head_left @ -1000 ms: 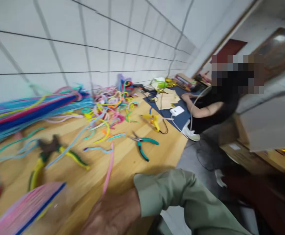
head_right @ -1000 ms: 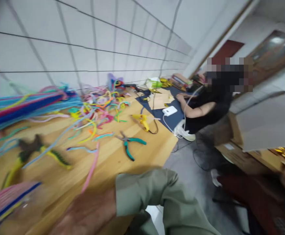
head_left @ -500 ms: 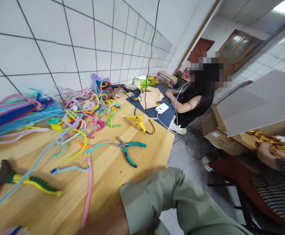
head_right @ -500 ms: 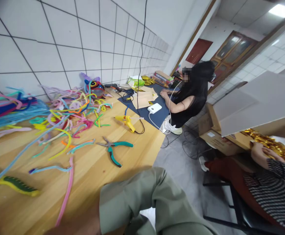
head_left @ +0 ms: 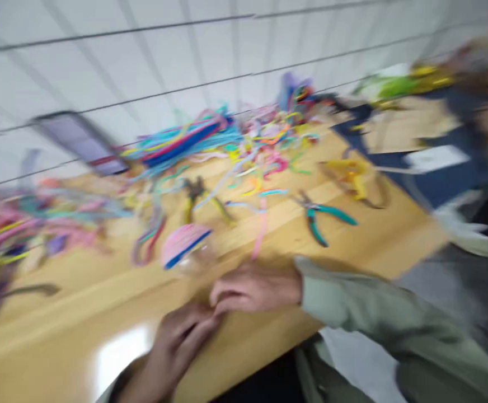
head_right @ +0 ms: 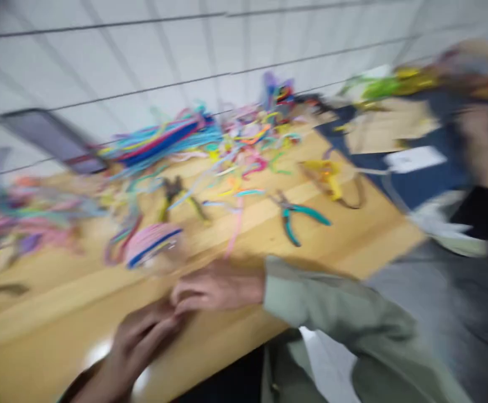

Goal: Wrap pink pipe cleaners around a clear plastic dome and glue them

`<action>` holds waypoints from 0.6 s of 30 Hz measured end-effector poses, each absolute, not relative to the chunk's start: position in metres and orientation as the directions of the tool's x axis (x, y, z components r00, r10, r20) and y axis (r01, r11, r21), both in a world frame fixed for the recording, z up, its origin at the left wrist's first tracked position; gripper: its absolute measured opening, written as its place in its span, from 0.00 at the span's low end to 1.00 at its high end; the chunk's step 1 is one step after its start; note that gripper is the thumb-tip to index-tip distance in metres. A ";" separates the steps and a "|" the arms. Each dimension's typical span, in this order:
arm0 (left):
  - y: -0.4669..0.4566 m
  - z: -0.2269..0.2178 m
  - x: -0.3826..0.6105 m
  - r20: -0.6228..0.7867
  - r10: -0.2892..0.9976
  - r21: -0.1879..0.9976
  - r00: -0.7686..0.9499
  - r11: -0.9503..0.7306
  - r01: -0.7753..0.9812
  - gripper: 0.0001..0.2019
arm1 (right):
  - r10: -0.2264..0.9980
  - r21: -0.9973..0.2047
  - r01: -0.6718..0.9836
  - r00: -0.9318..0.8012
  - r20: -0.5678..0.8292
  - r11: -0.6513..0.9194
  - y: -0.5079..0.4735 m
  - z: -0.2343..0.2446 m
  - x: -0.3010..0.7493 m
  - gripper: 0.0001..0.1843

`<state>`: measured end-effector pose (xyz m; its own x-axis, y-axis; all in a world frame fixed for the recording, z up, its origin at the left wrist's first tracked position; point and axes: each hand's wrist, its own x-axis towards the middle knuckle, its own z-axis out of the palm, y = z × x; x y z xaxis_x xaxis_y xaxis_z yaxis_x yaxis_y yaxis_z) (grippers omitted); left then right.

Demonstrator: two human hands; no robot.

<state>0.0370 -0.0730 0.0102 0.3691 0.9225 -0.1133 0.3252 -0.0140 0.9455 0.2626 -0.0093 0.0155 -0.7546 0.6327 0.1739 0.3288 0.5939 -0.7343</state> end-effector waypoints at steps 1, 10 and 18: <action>-0.074 0.014 0.031 -0.131 0.915 0.929 0.382 -0.021 0.369 0.12 | 0.649 -0.775 0.271 -0.727 0.223 0.571 -0.010 0.011 0.265 0.06; -0.037 0.045 0.019 0.577 0.802 0.592 0.155 -0.541 0.597 0.14 | 0.884 -0.923 0.112 -0.348 0.311 0.369 0.004 0.019 0.278 0.12; 0.023 0.047 0.035 0.367 0.859 0.521 0.356 -0.508 0.686 0.41 | 0.907 -0.947 0.042 -0.305 0.291 0.318 0.021 0.012 0.276 0.08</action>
